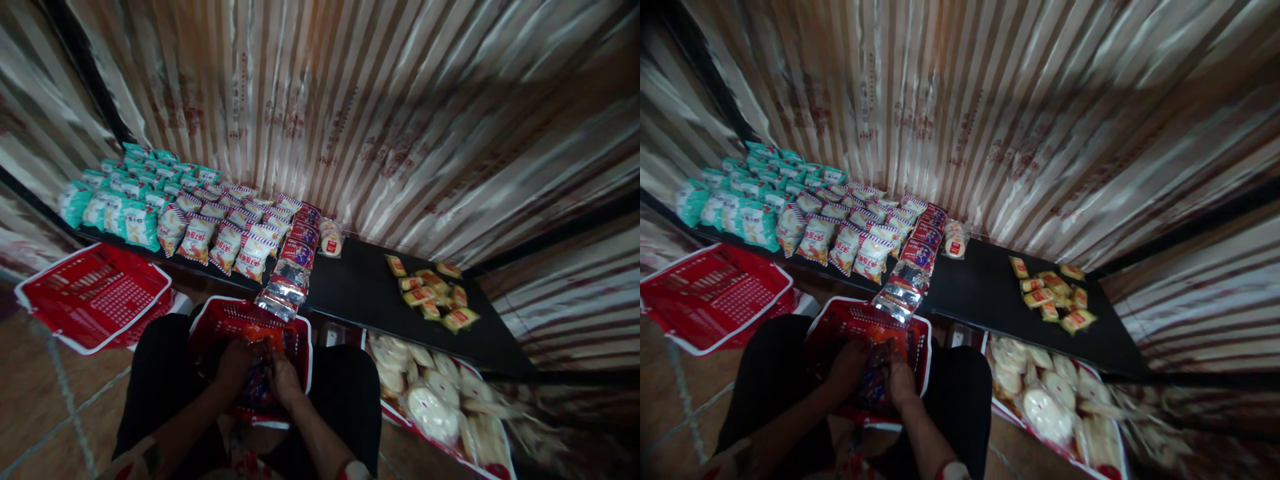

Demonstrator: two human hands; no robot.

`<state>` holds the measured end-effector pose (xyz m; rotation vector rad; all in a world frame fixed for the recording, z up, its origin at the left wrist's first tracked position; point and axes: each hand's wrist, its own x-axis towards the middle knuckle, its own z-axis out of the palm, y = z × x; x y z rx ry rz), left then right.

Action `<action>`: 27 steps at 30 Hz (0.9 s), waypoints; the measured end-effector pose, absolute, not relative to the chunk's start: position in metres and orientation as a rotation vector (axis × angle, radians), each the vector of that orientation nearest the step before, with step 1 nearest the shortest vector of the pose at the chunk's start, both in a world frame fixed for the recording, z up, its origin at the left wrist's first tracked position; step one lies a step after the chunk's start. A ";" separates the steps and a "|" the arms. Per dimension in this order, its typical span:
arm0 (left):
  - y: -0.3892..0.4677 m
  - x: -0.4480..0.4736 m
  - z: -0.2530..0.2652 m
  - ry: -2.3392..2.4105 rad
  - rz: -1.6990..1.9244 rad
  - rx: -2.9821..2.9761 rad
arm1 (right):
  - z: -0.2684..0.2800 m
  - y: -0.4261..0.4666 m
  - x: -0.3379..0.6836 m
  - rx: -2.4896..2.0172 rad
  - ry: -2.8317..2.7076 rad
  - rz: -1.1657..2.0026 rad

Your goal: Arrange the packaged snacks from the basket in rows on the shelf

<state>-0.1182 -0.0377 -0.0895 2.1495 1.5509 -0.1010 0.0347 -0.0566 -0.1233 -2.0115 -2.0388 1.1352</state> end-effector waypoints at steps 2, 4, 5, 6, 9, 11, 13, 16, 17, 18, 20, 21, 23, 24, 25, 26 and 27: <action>-0.039 -0.120 -0.073 1.509 -0.085 2.231 | -0.113 -0.057 0.039 -1.876 -2.042 1.032; -0.041 -0.122 -0.054 1.439 -0.067 2.283 | -0.100 -0.059 0.042 -1.670 -2.104 1.018; -0.042 -0.122 -0.045 1.395 -0.061 2.303 | -0.094 -0.061 0.043 -1.571 -2.134 1.032; -0.043 -0.121 -0.035 1.344 -0.048 2.332 | -0.088 -0.062 0.043 -1.493 -2.149 1.067; -0.044 -0.118 -0.007 1.265 0.008 2.454 | -0.069 -0.067 0.043 -1.403 -2.046 1.252; -0.043 -0.115 0.010 1.258 0.107 2.542 | -0.058 -0.068 0.043 -1.377 -1.911 1.315; -0.041 -0.112 0.024 1.235 0.286 2.619 | -0.048 -0.068 0.044 -1.322 -1.771 1.313; -0.037 -0.109 0.043 1.156 0.645 2.713 | -0.034 -0.066 0.047 -1.232 -1.513 1.355; -0.036 -0.108 0.047 1.143 0.768 2.727 | -0.030 -0.066 0.049 -1.218 -1.416 1.382; -0.036 -0.107 0.051 1.144 0.892 2.727 | -0.025 -0.065 0.051 -1.214 -1.325 1.408; -0.037 -0.105 0.054 1.206 1.113 2.661 | -0.015 -0.065 0.056 -1.228 -1.167 1.447; -0.038 -0.104 0.054 1.258 1.205 2.596 | -0.011 -0.064 0.059 -1.234 -1.100 1.456; -0.041 -0.101 0.050 1.354 1.325 2.441 | -0.006 -0.063 0.065 -1.229 -0.981 1.462; -0.043 -0.100 0.046 1.400 1.343 2.353 | -0.005 -0.062 0.068 -1.216 -0.926 1.458; -0.044 -0.099 0.042 1.437 1.329 2.262 | -0.005 -0.061 0.071 -1.199 -0.873 1.450; -0.044 -0.098 0.037 1.460 1.292 2.167 | -0.005 -0.060 0.073 -1.183 -0.823 1.445; -0.044 -0.096 0.032 1.470 1.237 2.065 | -0.006 -0.058 0.075 -1.170 -0.778 1.445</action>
